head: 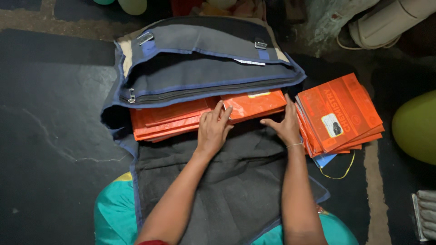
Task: The person places several orange-covered books and a small notebook into a blue bag. They pick up each book, wipe the cover with their hand, and then place it inside the bag, repeating this process for multiple items.
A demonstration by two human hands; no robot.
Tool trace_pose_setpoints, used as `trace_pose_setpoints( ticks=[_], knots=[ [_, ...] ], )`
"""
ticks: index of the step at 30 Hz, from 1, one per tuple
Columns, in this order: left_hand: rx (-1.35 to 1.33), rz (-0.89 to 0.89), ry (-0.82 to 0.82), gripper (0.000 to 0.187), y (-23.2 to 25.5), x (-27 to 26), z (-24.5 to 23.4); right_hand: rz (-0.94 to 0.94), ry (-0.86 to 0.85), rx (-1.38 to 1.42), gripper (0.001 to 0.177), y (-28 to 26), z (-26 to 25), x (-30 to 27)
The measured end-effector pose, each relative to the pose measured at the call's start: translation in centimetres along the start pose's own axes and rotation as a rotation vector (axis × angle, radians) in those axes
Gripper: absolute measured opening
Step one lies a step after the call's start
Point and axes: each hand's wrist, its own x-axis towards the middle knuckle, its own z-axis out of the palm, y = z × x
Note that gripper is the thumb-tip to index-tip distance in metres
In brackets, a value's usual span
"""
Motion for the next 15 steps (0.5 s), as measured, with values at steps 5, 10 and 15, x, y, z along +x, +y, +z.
trace_pose_setpoints(
  ticks=[5, 10, 15],
  knots=[
    [-0.071, 0.035, -0.048, 0.075, -1.1, 0.0, -1.2, -0.014, -0.039, 0.299, 0.104, -1.7, -0.1, 0.8],
    [-0.098, -0.024, -0.031, 0.075, -1.3, 0.0, -0.3, 0.102, 0.011, 0.306, 0.092, -0.8, 1.4, 0.0],
    [-0.105, -0.044, -0.009, 0.074, -0.9, 0.0, -0.5, 0.077, -0.011, 0.346, 0.094, -0.7, 1.7, 0.1]
  ],
)
